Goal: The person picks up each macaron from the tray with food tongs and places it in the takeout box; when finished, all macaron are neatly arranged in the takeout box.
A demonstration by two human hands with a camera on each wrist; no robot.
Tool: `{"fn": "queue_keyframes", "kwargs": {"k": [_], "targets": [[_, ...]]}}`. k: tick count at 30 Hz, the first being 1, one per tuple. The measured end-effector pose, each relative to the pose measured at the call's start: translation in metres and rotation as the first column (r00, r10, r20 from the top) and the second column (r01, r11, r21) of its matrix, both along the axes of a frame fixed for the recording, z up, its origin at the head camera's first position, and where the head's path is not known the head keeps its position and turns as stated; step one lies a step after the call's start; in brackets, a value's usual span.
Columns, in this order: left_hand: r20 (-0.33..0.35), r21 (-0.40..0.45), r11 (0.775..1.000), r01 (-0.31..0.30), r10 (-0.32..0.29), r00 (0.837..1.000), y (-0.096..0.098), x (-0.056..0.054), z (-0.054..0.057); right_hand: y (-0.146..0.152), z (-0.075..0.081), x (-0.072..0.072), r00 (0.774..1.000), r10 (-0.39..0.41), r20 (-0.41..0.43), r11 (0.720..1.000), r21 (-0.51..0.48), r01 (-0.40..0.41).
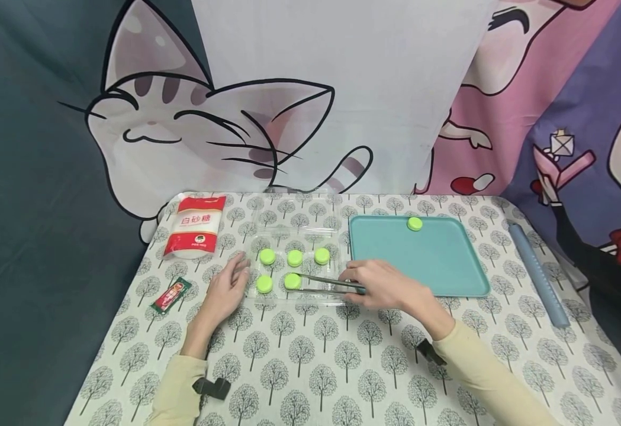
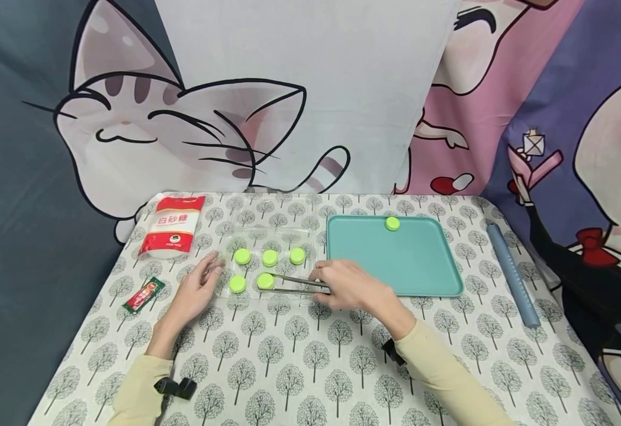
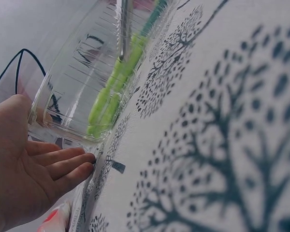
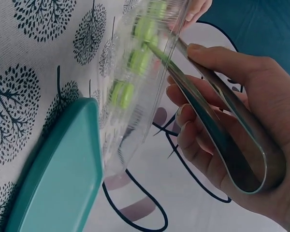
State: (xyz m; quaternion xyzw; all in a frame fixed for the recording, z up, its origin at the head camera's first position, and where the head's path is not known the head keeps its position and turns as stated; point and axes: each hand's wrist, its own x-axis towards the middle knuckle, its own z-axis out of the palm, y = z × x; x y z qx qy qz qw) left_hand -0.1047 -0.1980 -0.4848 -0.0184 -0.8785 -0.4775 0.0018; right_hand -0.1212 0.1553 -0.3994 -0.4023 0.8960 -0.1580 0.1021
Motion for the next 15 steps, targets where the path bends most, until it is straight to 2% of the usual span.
{"fn": "queue_keyframes", "kwargs": {"k": [5, 11, 15], "targets": [[0.002, 0.0, 1.0, -0.002, 0.002, 1.0, 0.0, 0.0, 0.002, 0.005, 0.001, 0.0, 0.999, -0.013, 0.031, 1.0, -0.018, 0.013], [0.003, -0.008, 1.0, -0.007, 0.007, 1.0, 0.0, 0.0, 0.001, 0.017, 0.006, 0.0, 1.0, -0.01, 0.021, 0.994, -0.108, 0.012], [0.004, -0.009, 1.0, -0.01, 0.01, 1.0, 0.001, 0.001, 0.001, 0.028, 0.007, 0.0, 0.999, -0.049, 0.013, 0.986, -0.158, 0.051]]}}
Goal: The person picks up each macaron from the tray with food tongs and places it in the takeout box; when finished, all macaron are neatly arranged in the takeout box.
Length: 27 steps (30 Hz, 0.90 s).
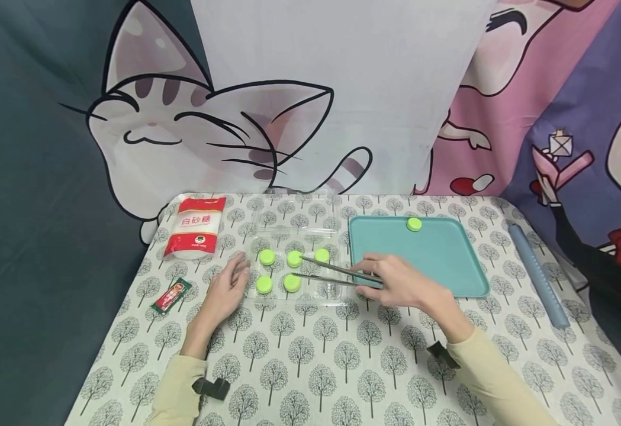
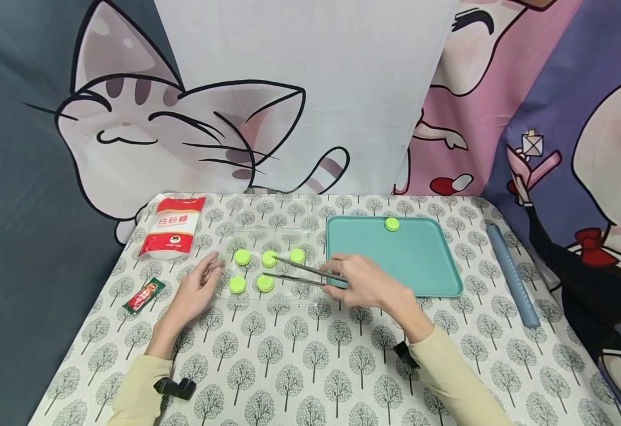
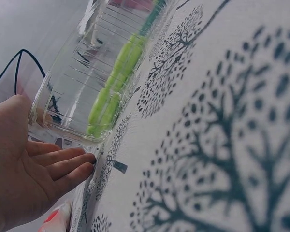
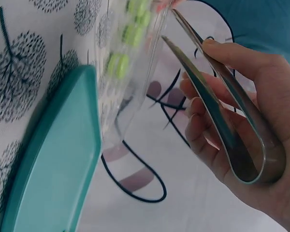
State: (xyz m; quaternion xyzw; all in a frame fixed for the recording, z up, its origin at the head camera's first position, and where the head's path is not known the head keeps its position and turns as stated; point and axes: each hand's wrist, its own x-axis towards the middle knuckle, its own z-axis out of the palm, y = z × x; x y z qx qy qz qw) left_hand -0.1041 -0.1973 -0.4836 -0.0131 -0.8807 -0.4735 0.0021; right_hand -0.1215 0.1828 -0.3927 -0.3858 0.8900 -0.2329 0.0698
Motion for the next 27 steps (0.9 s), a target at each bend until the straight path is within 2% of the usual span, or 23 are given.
{"fn": "queue_keyframes", "kwargs": {"k": [3, 7, 14, 27], "targets": [[0.005, 0.003, 1.0, 0.0, 0.0, 1.0, 0.0, 0.0, 0.0, 0.009, 0.0, 0.0, 0.999, -0.04, -0.02, 0.999, -0.037, 0.039], [0.01, 0.004, 1.0, -0.002, 0.002, 1.0, 0.0, 0.001, 0.0, 0.02, 0.0, 0.0, 0.991, -0.084, -0.1, 0.993, -0.095, 0.074], [0.002, -0.001, 1.0, -0.001, 0.001, 1.0, 0.0, 0.001, -0.001, 0.044, -0.002, 0.0, 0.956, -0.165, -0.244, 0.977, -0.17, 0.125], [0.008, 0.002, 1.0, -0.001, 0.001, 1.0, 0.001, 0.002, -0.001, 0.092, -0.011, 0.002, 0.895, -0.349, -0.279, 0.931, -0.216, 0.296]]}}
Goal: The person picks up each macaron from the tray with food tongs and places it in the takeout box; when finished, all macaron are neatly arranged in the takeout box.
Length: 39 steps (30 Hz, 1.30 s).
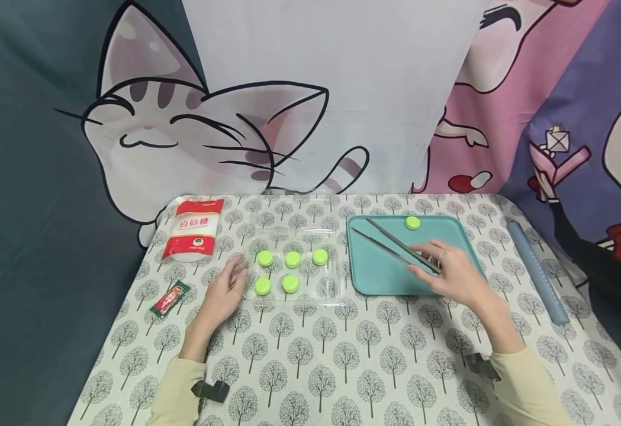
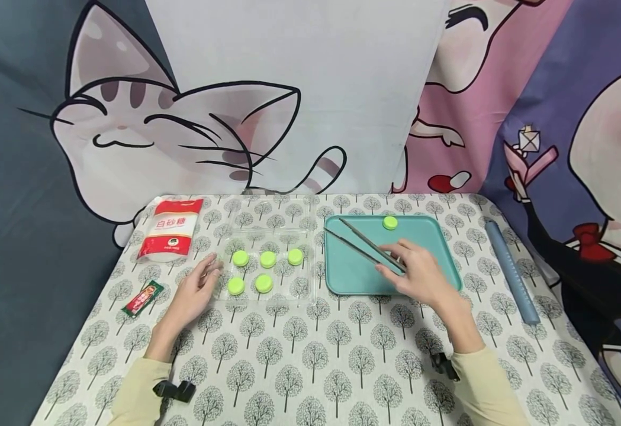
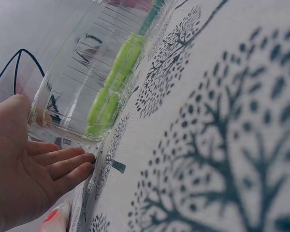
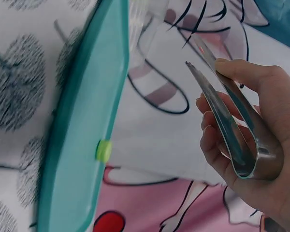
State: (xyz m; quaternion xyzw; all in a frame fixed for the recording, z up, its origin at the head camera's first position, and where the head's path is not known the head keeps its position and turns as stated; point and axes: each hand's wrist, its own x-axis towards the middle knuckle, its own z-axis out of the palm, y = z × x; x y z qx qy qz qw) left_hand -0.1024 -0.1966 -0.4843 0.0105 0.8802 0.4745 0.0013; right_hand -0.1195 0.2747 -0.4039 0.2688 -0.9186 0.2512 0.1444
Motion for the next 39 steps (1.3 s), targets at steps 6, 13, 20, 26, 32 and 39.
{"fn": "queue_keyframes", "kwargs": {"k": [6, 13, 20, 26, 32, 39], "targets": [[0.001, -0.014, 1.0, -0.004, 0.004, 1.0, 0.0, 0.0, -0.001, 0.022, -0.009, -0.004, 0.996, -0.092, -0.003, 0.996, 0.019, 0.092], [-0.006, -0.007, 1.0, 0.003, -0.003, 1.0, 0.0, 0.0, 0.0, 0.042, -0.018, -0.008, 0.985, -0.172, 0.021, 0.984, 0.053, 0.171], [-0.008, -0.003, 1.0, 0.0, 0.0, 1.0, 0.0, -0.001, 0.001, 0.056, -0.026, -0.011, 0.965, -0.249, 0.081, 0.967, 0.072, 0.243], [-0.001, 0.001, 1.0, 0.0, 0.0, 1.0, 0.0, -0.001, 0.001, 0.063, -0.033, -0.014, 0.93, -0.337, 0.148, 0.941, 0.079, 0.329], [-0.012, -0.006, 1.0, 0.004, -0.004, 1.0, -0.001, -0.001, 0.0, 0.067, -0.041, -0.018, 0.906, -0.39, 0.166, 0.921, 0.092, 0.379], [-0.022, -0.003, 1.0, 0.004, -0.004, 1.0, -0.001, -0.001, -0.001, 0.069, -0.049, -0.023, 0.899, -0.405, 0.17, 0.914, 0.11, 0.391]]}}
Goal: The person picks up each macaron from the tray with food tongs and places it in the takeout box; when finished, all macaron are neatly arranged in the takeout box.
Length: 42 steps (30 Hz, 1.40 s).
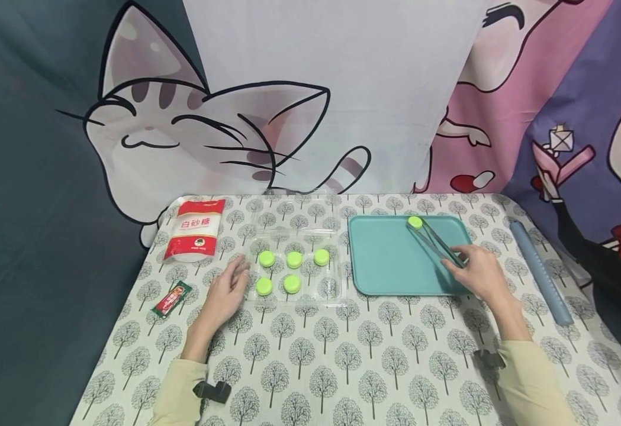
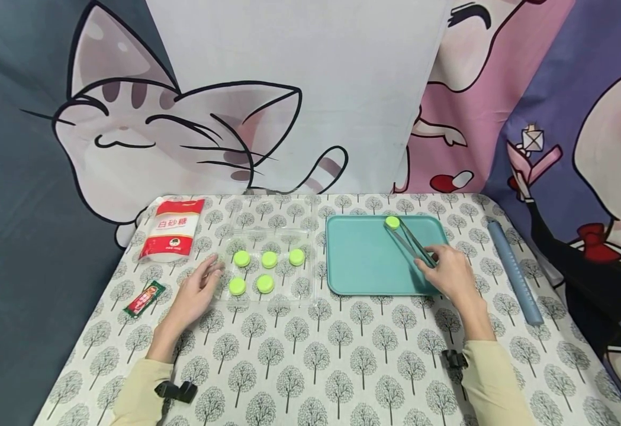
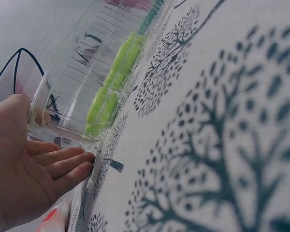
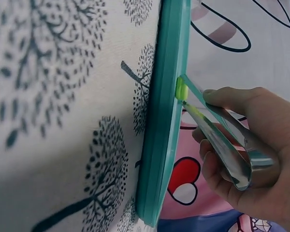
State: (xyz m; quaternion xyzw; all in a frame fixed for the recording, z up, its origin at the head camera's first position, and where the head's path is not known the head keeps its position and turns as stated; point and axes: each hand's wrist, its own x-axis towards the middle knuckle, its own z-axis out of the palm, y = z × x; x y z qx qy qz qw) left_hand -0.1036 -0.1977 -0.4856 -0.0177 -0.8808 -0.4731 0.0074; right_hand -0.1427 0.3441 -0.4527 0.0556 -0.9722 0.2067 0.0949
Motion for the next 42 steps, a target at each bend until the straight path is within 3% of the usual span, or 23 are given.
{"fn": "queue_keyframes", "kwargs": {"k": [10, 18, 23, 28, 35, 42], "targets": [[0.0, -0.003, 1.0, 0.006, -0.006, 1.0, 0.001, 0.0, 0.0, 0.004, 0.001, 0.002, 0.999, 0.024, -0.033, 1.0, 0.0, -0.024], [0.005, -0.006, 1.0, 0.0, 0.0, 1.0, 0.001, -0.001, 0.002, -0.007, 0.027, 0.014, 0.996, 0.085, -0.031, 0.996, -0.023, -0.086], [0.008, -0.012, 1.0, 0.002, -0.002, 1.0, 0.002, -0.001, 0.001, -0.021, 0.044, 0.023, 0.986, 0.149, -0.071, 0.989, -0.01, -0.15], [0.005, -0.01, 1.0, 0.0, 0.0, 1.0, 0.002, -0.002, 0.001, -0.036, 0.056, 0.028, 0.968, 0.209, -0.139, 0.978, 0.025, -0.207], [0.011, -0.018, 1.0, 0.001, -0.001, 1.0, 0.002, -0.002, 0.0, -0.057, 0.068, 0.035, 0.916, 0.323, -0.238, 0.946, 0.045, -0.322], [0.013, -0.008, 1.0, -0.001, 0.002, 1.0, 0.0, -0.001, -0.001, -0.079, 0.078, 0.034, 0.887, 0.416, -0.2, 0.909, 0.079, -0.409]]}}
